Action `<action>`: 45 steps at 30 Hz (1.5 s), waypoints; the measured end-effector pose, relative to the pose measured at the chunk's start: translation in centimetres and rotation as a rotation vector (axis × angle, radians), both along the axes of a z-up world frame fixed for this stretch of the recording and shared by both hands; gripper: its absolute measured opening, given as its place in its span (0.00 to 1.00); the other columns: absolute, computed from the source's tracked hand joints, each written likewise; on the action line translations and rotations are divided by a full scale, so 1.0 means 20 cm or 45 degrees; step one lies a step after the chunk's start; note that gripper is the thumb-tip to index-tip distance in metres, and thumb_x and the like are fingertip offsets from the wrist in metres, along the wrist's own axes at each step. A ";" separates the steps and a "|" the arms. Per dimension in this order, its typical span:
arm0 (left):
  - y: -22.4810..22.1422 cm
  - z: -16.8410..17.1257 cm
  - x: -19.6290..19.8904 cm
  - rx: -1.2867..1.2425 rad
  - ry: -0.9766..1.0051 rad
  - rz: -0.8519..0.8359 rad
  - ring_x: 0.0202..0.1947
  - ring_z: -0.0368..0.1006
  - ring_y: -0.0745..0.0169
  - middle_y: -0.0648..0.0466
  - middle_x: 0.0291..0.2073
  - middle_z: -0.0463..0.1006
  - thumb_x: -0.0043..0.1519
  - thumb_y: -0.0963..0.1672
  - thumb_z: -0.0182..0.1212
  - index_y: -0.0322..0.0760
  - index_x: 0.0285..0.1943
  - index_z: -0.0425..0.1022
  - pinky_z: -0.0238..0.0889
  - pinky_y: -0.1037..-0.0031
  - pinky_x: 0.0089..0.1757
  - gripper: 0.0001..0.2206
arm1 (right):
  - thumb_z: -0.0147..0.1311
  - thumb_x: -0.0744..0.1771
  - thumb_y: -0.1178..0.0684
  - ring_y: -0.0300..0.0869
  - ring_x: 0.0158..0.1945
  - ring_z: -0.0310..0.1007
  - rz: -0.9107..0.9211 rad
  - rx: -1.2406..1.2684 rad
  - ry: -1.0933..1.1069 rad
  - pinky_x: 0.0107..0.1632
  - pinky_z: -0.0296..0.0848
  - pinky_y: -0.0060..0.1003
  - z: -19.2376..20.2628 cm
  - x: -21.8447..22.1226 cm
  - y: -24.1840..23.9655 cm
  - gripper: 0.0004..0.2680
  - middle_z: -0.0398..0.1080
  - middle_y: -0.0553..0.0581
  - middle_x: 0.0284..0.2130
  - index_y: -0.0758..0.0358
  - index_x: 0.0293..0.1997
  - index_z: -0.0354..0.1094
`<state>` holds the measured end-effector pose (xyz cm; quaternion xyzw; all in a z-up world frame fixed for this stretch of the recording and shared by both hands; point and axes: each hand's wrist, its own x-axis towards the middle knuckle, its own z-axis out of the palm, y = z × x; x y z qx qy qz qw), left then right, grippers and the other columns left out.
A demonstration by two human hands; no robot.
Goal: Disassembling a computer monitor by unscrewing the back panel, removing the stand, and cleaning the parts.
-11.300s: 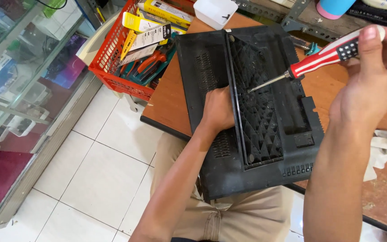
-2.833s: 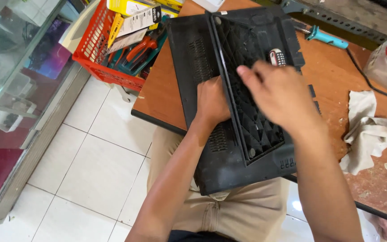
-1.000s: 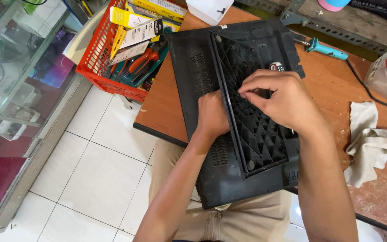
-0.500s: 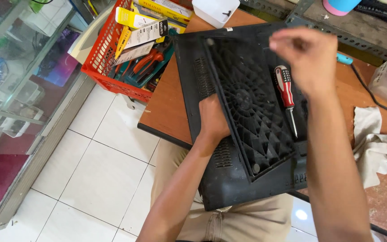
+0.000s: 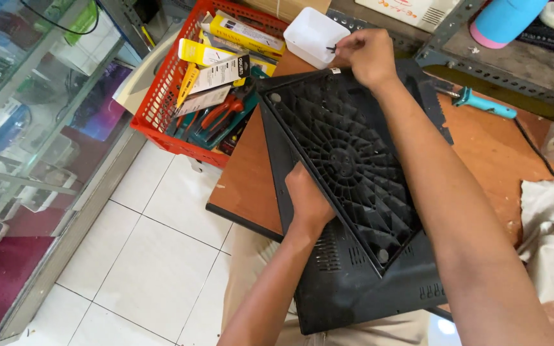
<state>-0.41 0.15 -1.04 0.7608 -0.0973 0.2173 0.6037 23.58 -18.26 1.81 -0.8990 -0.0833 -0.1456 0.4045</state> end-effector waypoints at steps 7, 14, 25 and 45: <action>0.00 -0.03 0.00 0.124 0.059 0.020 0.20 0.55 0.66 0.57 0.17 0.60 0.56 0.40 0.53 0.45 0.22 0.48 0.43 0.63 0.25 0.16 | 0.67 0.67 0.58 0.43 0.36 0.79 0.072 -0.104 -0.096 0.39 0.81 0.43 -0.05 0.13 0.06 0.02 0.81 0.56 0.32 0.59 0.35 0.83; -0.01 -0.05 0.00 0.118 0.050 0.017 0.20 0.54 0.65 0.56 0.17 0.59 0.57 0.40 0.55 0.44 0.22 0.48 0.43 0.63 0.26 0.17 | 0.57 0.69 0.57 0.49 0.53 0.76 0.021 -0.149 0.127 0.59 0.72 0.51 0.09 0.07 0.10 0.05 0.79 0.57 0.49 0.58 0.44 0.81; 0.00 0.00 -0.03 0.187 -0.126 -0.003 0.23 0.67 0.56 0.52 0.21 0.68 0.61 0.44 0.58 0.42 0.24 0.60 0.54 0.62 0.26 0.13 | 0.66 0.56 0.32 0.49 0.80 0.29 0.189 -0.268 0.897 0.73 0.40 0.49 0.81 -1.29 0.30 0.49 0.29 0.59 0.79 0.56 0.79 0.26; -0.09 0.33 -0.11 0.545 -0.380 0.150 0.21 0.69 0.56 0.55 0.19 0.64 0.55 0.39 0.58 0.39 0.31 0.65 0.63 0.75 0.22 0.05 | 0.59 0.67 0.52 0.40 0.49 0.81 -0.539 -1.002 -0.479 0.39 0.79 0.32 0.42 -1.84 0.34 0.15 0.77 0.44 0.49 0.46 0.61 0.75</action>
